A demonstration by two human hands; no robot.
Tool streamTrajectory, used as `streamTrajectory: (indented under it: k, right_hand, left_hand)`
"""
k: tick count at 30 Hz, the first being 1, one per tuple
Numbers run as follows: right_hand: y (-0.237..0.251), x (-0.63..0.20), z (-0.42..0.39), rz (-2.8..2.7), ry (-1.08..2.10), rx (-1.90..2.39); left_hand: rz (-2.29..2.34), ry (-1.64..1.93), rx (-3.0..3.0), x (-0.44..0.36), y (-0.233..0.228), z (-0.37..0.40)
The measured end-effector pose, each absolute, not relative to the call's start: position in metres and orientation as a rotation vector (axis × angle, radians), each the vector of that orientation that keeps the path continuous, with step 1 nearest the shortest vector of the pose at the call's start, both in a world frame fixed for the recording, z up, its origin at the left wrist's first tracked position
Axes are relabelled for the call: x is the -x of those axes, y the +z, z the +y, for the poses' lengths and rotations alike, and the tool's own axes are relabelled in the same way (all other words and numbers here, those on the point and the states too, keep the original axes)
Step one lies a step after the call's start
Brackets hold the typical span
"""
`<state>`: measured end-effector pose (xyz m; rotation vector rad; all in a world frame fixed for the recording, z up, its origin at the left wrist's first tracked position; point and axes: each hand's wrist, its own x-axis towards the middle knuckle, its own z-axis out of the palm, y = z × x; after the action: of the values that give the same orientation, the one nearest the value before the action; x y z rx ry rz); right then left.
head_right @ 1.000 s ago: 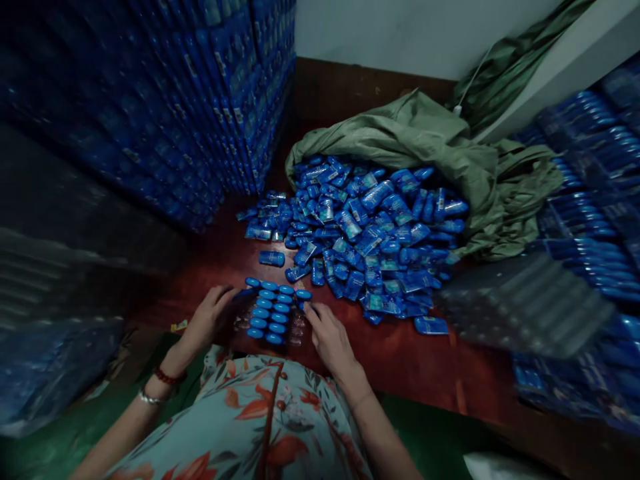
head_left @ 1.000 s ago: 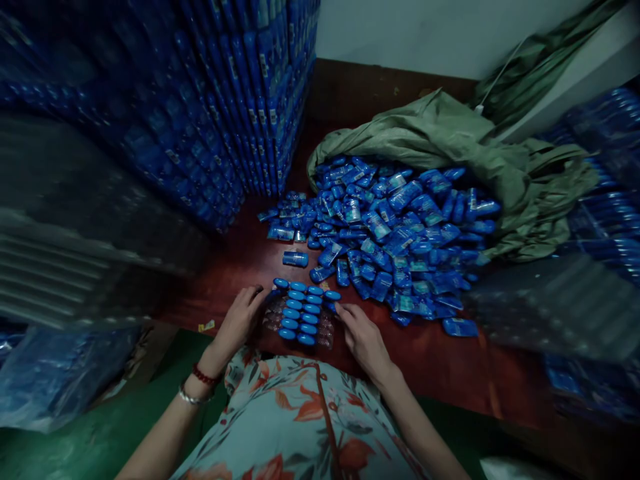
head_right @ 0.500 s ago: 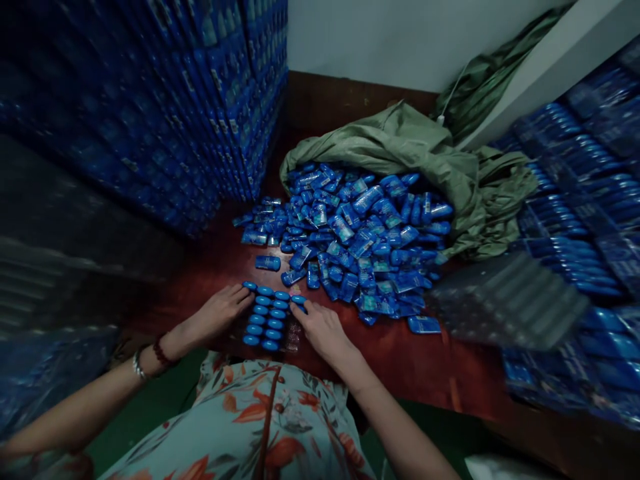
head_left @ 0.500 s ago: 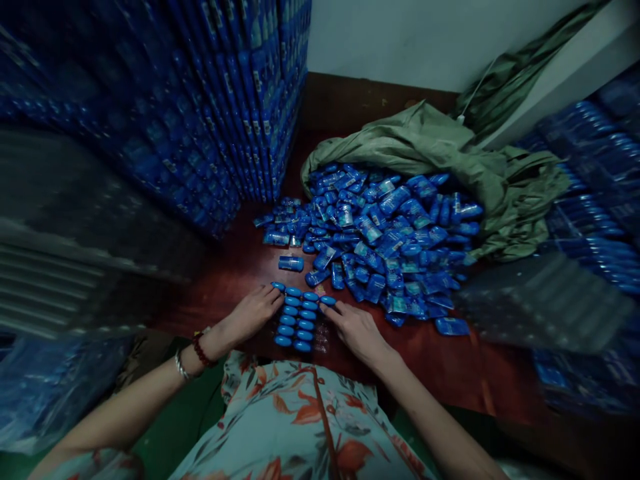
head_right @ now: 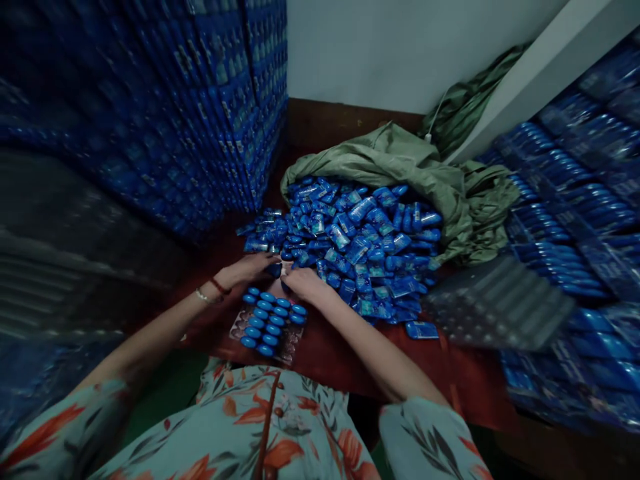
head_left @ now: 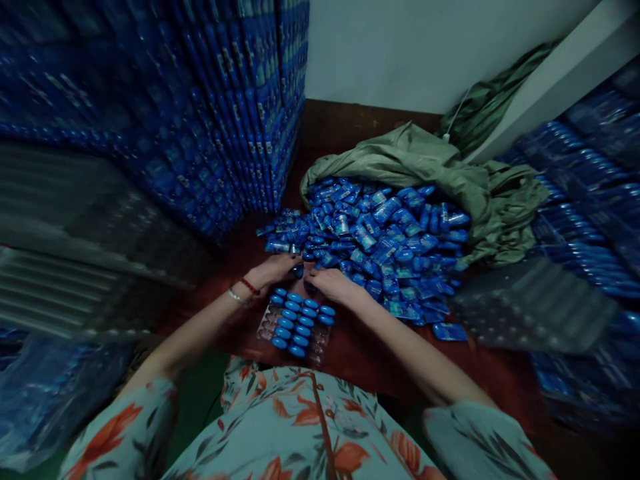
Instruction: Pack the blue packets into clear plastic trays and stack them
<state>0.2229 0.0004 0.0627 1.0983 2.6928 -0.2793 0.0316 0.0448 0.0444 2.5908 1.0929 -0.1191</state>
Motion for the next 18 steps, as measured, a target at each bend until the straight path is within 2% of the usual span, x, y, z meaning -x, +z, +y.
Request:
streamTrajectory:
  k: [2,5,9,12,15,16,18]
  right_hand:
    - [0.058,-0.216,0.009,2.67,-0.293,-1.046]
    - [0.062,-0.232,0.008,2.753,-0.421,-1.094]
    - [0.084,-0.283,-0.03,2.963,-0.848,-1.64]
    - [0.092,-0.309,-0.085,2.786,-1.21,-2.208]
    - [0.078,-0.304,-0.137,2.387,-1.664,-2.388]
    - [0.068,-0.295,-0.149,2.326,-1.733,-2.4]
    - [0.047,-0.274,-0.164,2.38,-1.67,-2.419]
  left_hand:
    - [1.055,-0.237,-2.604,-0.041,0.04,0.056]
    - [1.058,-0.172,-2.606,-0.03,0.038,0.054]
    - [1.176,0.391,-2.408,0.025,0.043,0.016]
    - [1.381,0.75,-2.127,0.066,0.049,-0.033]
    - [1.527,0.877,-2.044,0.081,0.051,-0.081]
    - [1.535,0.88,-2.048,0.079,0.05,-0.093]
    - [1.495,0.838,-2.079,0.067,0.045,-0.108]
